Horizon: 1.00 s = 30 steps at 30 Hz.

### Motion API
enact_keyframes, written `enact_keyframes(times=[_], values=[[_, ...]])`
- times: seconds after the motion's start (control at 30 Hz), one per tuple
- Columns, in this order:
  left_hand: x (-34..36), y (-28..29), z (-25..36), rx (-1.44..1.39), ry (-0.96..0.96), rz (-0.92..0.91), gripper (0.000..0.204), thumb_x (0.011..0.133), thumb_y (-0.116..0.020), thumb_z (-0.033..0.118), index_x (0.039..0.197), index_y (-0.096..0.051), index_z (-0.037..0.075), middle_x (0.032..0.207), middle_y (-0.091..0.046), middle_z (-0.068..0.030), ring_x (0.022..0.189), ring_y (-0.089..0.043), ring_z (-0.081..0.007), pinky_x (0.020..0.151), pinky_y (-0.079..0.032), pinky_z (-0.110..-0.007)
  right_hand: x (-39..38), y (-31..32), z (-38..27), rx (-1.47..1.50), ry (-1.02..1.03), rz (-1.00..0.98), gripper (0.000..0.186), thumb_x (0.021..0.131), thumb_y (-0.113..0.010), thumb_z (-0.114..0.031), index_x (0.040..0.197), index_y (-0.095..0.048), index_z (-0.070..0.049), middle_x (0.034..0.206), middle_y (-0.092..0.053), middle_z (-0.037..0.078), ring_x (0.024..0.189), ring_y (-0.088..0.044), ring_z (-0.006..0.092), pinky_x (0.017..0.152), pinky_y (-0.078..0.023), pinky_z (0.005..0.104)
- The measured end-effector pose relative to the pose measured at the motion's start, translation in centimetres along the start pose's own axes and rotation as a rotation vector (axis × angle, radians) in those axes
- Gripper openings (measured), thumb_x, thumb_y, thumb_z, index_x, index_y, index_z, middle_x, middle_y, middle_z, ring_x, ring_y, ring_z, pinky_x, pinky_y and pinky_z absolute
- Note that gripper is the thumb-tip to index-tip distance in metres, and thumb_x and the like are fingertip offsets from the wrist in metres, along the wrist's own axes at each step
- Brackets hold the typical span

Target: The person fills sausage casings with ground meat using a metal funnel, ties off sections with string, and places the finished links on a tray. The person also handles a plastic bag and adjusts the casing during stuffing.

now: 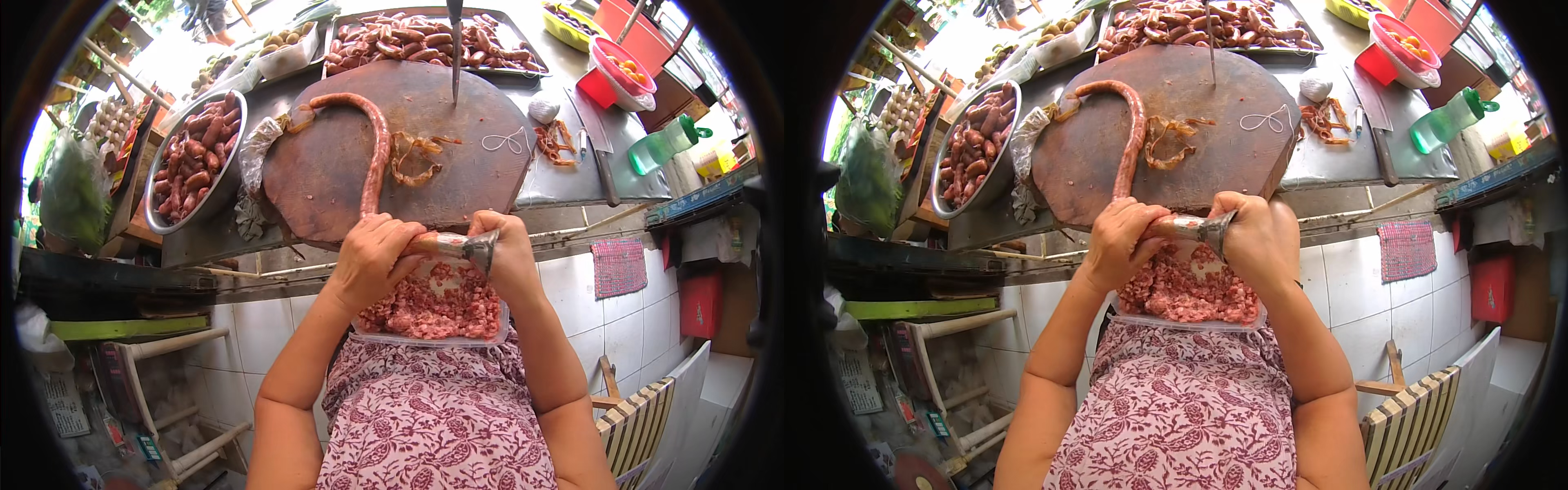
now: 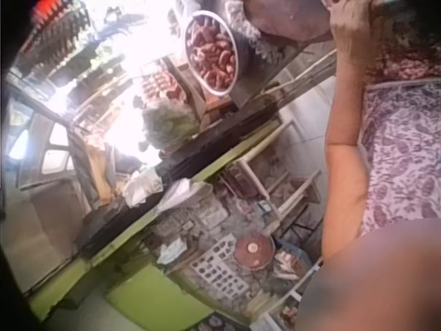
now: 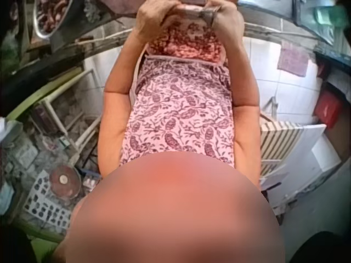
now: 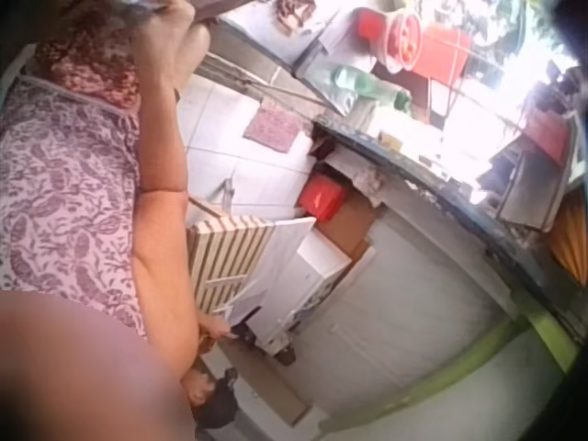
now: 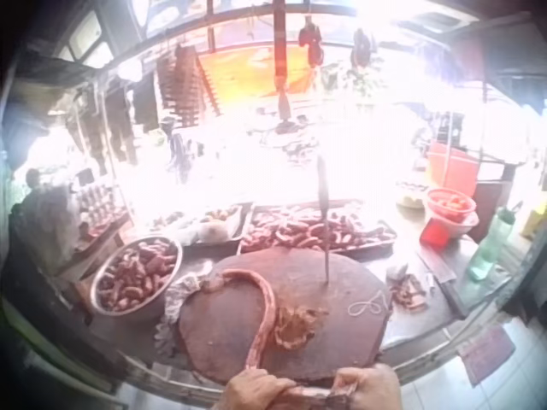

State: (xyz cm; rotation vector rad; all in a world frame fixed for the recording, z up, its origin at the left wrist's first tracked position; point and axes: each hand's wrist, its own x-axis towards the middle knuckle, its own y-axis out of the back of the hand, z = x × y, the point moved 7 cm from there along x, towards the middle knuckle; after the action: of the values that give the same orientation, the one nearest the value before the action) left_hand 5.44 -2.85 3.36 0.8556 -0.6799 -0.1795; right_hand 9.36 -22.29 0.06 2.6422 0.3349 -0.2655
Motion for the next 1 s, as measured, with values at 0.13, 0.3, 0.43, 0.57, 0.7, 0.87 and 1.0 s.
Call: enact_keyframes(times=[0.13, 0.3, 0.43, 0.57, 0.7, 0.87, 1.0], values=[[-0.2, 2.9, -2.5, 0.004, 0.001, 0.048, 0.025, 0.083, -0.076, 0.019, 0.103, -0.067, 0.006, 0.094, -0.070, -0.0097, 0.077, -0.064, -0.0276, 0.075, -0.052, -0.039, -2.1, 1.5, -2.2, -0.158, 0.381, 0.147, 0.026, 0.070, -0.085, -0.021, 0.064, -0.062, -0.009, 0.059, -0.060, 0.007, 0.062, -0.058, 0.0232, 0.060, -0.041, 0.0382], [1.0, 10.6, -12.4, -0.487, 0.351, 0.433, 0.024, 0.102, -0.061, 0.032, 0.098, -0.069, 0.009, 0.073, -0.062, -0.0015, 0.058, -0.050, -0.0081, 0.057, -0.044, -0.027, -4.6, -4.5, 0.6, -0.321, 0.432, -0.011, 0.022, 0.076, -0.068, 0.002, 0.094, -0.057, -0.003, 0.082, -0.064, 0.020, 0.081, -0.061, 0.0425, 0.077, -0.048, 0.0501], [4.6, 20.1, -19.0, -0.814, 0.608, 0.881, 0.042, 0.102, -0.059, 0.044, 0.102, -0.066, 0.002, 0.059, -0.039, 0.0046, 0.047, -0.039, -0.0059, 0.047, -0.036, -0.022, -5.3, -7.1, 1.9, -0.479, 0.429, -0.270, 0.029, 0.081, -0.069, -0.004, 0.109, -0.059, -0.001, 0.101, -0.065, 0.021, 0.099, -0.061, 0.0409, 0.086, -0.049, 0.0484], [11.4, 23.8, -15.9, -0.428, 0.459, 0.688, 0.047, 0.095, -0.068, 0.048, 0.102, -0.068, 0.001, 0.065, -0.043, 0.0042, 0.052, -0.037, -0.0038, 0.046, -0.031, -0.020, -4.2, -2.2, -1.4, -0.312, 0.613, -0.074, 0.013, 0.082, -0.070, -0.010, 0.093, -0.067, -0.003, 0.091, -0.066, 0.016, 0.090, -0.064, 0.0353, 0.084, -0.050, 0.0468], [14.1, 14.2, -8.5, -0.058, 0.083, 0.327, 0.027, 0.097, -0.067, 0.033, 0.099, -0.070, 0.006, 0.089, -0.072, -0.0049, 0.079, -0.065, -0.0114, 0.066, -0.051, -0.028, 2.6, 5.3, -3.0, -0.403, 0.606, 0.373, 0.011, 0.084, -0.067, -0.002, 0.093, -0.072, -0.005, 0.087, -0.066, 0.014, 0.079, -0.067, 0.0319, 0.071, -0.055, 0.0404], [9.4, 0.9, -4.6, 0.005, 0.415, -0.173, 0.022, 0.089, -0.072, 0.012, 0.095, -0.056, -0.002, 0.108, -0.073, -0.0181, 0.102, -0.070, -0.0349, 0.086, -0.053, -0.042, 10.6, 6.7, -2.4, -0.611, 0.630, 0.408, 0.014, 0.084, -0.068, -0.005, 0.095, -0.076, -0.007, 0.095, -0.064, 0.011, 0.094, -0.062, 0.0306, 0.084, -0.051, 0.0405], [6.9, -0.7, -2.8, 0.028, 0.358, -0.100, 0.021, 0.089, -0.072, 0.015, 0.098, -0.062, -0.002, 0.094, -0.066, -0.0191, 0.089, -0.065, -0.0399, 0.078, -0.050, -0.046, 12.6, 6.1, -1.4, -0.647, 0.660, 0.371, 0.009, 0.084, -0.064, -0.005, 0.090, -0.070, -0.006, 0.097, -0.063, 0.011, 0.099, -0.060, 0.0307, 0.086, -0.048, 0.0417]])
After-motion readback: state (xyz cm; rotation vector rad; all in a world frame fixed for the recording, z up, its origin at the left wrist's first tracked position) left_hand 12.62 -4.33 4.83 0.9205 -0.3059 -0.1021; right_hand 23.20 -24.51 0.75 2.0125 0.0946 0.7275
